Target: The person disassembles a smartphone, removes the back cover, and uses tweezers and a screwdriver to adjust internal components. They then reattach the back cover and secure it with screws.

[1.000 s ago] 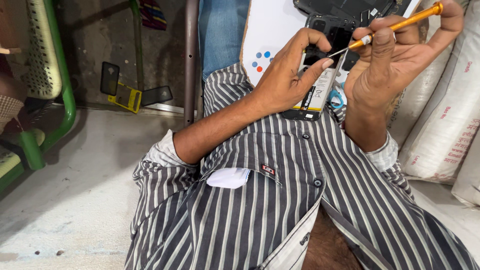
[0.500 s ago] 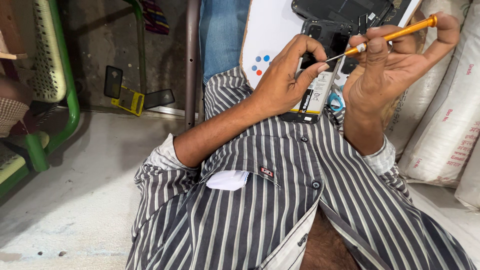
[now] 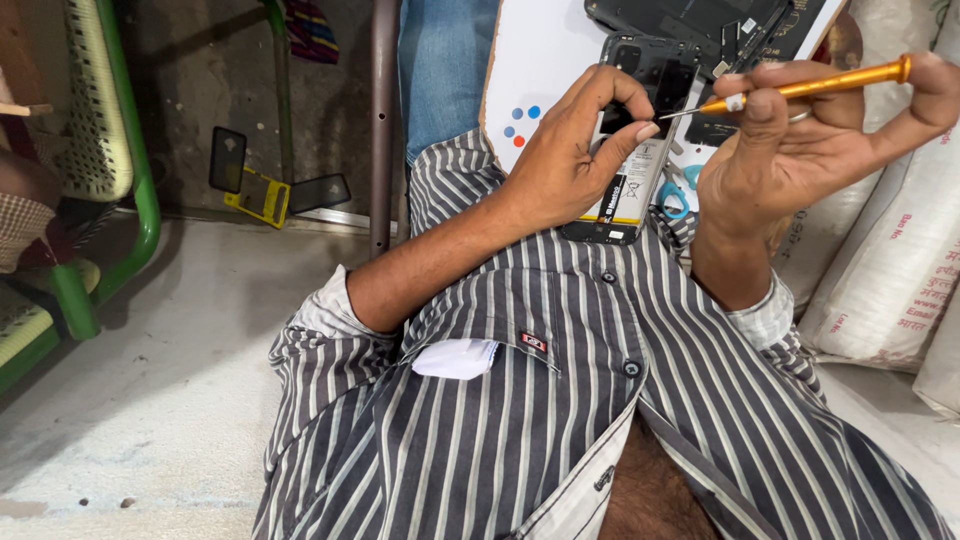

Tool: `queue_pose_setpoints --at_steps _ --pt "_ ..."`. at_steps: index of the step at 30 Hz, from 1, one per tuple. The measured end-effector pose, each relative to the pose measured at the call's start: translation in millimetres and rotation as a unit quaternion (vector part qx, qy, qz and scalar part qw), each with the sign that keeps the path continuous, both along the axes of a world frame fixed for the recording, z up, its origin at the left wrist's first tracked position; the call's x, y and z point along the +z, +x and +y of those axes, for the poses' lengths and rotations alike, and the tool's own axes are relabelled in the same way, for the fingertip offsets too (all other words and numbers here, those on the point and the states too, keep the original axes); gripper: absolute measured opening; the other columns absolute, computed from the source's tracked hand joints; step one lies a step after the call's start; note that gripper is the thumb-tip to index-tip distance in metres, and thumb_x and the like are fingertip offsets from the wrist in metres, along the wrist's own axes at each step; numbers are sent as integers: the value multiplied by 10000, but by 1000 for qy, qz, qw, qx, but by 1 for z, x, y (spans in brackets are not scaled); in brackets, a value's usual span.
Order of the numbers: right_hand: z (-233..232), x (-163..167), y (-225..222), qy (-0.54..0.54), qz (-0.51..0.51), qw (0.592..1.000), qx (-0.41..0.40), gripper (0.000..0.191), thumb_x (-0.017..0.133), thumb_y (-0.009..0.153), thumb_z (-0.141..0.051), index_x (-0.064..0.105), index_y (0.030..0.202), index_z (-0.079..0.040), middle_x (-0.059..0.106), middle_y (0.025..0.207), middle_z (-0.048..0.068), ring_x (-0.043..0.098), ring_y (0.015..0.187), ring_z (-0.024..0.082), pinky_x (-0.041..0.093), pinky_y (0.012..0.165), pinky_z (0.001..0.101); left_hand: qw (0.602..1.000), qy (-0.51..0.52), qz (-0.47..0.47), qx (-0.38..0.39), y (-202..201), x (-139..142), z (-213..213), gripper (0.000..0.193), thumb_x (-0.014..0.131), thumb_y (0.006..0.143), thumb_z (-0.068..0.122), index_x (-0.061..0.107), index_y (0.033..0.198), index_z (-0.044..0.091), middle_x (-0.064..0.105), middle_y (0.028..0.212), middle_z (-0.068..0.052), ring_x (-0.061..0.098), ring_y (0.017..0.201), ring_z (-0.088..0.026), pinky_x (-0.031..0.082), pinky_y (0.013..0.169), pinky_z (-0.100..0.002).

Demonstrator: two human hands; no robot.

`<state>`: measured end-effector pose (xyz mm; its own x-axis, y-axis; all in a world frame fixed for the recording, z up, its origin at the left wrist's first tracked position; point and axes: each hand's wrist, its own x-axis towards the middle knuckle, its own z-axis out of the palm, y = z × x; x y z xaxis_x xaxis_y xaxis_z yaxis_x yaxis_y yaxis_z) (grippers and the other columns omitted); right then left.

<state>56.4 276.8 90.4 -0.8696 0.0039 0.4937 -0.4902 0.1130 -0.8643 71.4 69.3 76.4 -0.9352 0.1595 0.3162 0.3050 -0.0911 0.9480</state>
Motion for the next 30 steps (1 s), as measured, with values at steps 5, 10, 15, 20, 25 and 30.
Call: queue_pose_setpoints --at_steps 5,10,15,20,25,30 --pt "1 -4 -3 9 8 1000 17 750 701 1165 3 165 1562 -339 702 1097 192 746 891 247 681 810 364 1000 -5 -13 1 1 0 -1 174 652 1081 195 555 1160 73 586 1076 -42 627 1054 -148 537 953 -315" --pt "9 -11 -6 11 -27 999 27 687 700 1206 -12 184 1538 -319 674 1046 192 733 880 278 612 816 386 1000 -17 -19 -2 0 0 -1 187 676 1065 214 579 1157 84 595 1069 -38 631 1042 -147 541 935 -314" --pt "9 -15 -8 -75 -104 992 18 693 744 1206 -40 178 1551 -241 686 1034 199 718 836 266 605 821 392 1000 -10 -26 -5 0 1 -1 208 696 1051 218 589 1164 81 599 1084 -39 642 1054 -153 547 939 -308" --pt "1 -15 -9 -124 -132 983 -3 681 775 1188 -30 225 1565 -166 662 1013 193 687 867 241 636 808 401 1000 -15 -27 3 2 5 -3 217 712 1040 191 592 1175 71 609 1107 -47 644 1068 -174 534 951 -313" --pt "-2 -13 -8 -113 -123 986 -9 673 780 1161 -48 235 1541 -153 653 1010 166 697 893 218 630 824 402 999 -17 -29 4 1 5 -4 196 707 1047 190 602 1161 72 615 1096 -49 646 1055 -174 532 941 -313" --pt "0 -15 -7 -89 -108 990 -5 671 773 1169 -28 239 1550 -171 644 1066 173 683 907 228 619 847 412 999 -20 -33 6 1 4 -3 184 697 1055 195 601 1152 71 612 1082 -46 645 1045 -173 531 936 -314"
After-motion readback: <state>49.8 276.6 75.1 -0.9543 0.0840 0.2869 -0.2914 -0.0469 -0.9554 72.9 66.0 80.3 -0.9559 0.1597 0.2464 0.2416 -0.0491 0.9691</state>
